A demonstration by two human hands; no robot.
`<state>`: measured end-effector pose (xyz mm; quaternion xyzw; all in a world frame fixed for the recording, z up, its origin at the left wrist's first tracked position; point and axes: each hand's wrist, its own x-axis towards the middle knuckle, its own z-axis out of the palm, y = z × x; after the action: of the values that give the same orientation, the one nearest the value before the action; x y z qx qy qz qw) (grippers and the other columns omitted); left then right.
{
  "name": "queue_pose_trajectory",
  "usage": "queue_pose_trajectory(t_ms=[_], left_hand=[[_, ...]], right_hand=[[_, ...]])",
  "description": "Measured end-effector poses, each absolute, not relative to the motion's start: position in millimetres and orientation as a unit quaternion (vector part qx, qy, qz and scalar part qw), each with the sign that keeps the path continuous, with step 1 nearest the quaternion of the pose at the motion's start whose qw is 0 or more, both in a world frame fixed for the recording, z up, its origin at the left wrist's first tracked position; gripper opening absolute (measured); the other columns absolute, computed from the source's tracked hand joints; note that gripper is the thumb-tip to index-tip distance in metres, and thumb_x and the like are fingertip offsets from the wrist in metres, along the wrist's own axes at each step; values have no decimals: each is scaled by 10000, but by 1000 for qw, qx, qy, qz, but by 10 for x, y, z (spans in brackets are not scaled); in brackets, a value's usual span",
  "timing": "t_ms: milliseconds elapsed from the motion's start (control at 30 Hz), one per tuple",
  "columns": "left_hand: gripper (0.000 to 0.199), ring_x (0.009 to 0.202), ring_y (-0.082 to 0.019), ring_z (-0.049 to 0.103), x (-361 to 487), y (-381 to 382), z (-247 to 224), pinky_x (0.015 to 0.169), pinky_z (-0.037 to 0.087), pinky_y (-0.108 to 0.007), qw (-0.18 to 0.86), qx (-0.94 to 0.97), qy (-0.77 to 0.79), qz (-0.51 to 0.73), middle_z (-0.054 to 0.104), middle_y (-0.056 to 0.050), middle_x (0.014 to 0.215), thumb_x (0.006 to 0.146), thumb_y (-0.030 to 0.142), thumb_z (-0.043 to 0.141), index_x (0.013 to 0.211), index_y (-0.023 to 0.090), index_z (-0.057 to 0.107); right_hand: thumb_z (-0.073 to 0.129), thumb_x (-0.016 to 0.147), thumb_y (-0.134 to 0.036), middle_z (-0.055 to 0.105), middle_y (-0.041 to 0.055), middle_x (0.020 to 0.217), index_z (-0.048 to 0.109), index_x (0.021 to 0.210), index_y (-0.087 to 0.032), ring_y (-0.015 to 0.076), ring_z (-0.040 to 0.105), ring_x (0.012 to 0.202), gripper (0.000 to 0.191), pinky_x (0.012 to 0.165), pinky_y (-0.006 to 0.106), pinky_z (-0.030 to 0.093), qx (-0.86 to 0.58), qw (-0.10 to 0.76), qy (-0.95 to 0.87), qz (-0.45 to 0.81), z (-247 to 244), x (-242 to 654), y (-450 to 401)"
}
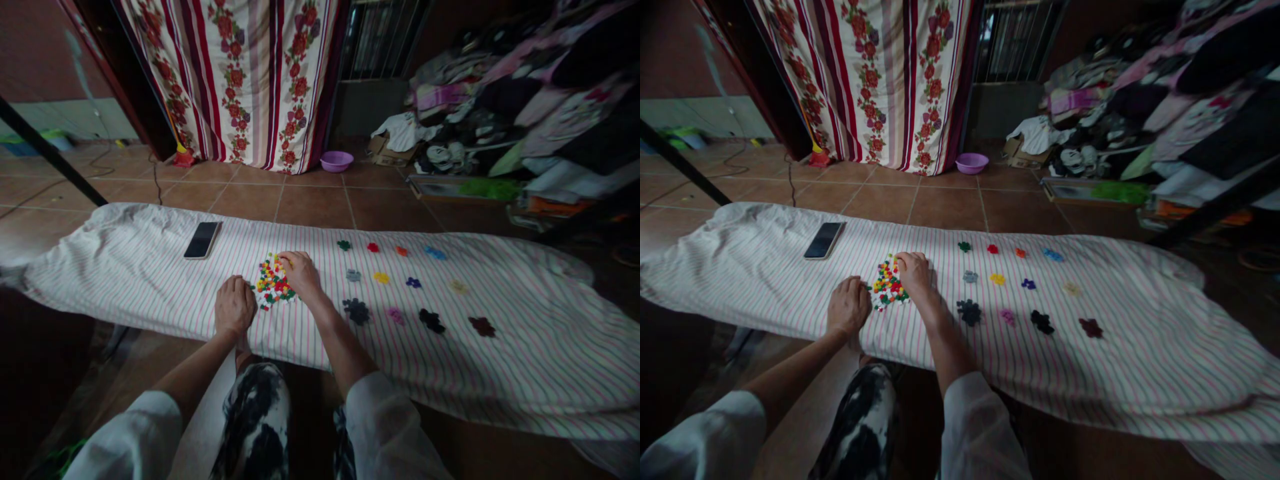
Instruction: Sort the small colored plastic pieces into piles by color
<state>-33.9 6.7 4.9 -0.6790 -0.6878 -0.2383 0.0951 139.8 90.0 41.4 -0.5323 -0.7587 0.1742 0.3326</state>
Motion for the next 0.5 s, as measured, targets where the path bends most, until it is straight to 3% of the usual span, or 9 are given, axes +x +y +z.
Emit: queue_pose_trajectory(t_ms=[300,500], left_hand=[[198,1038,-282,554,-385,67,20,868,437,-413,92,-683,-684,-237,626,-142,1083,885,264,401,998,173,535],[148,982,-273,558,-396,54,37,817,422,-399,87,-696,-669,-245,614,-125,1012,854,278,420,914,201,530]], right_hand=[[437,926,-184,716,61,1016,698,1028,-208,189,617,978,281,925,295,428,-564,367,-725,144,497,1767,863],[428,909,-196,708,69,1040,690,1047,-201,190,634,984,296,900,292,463,-583,404,-691,136,507,2319,880]])
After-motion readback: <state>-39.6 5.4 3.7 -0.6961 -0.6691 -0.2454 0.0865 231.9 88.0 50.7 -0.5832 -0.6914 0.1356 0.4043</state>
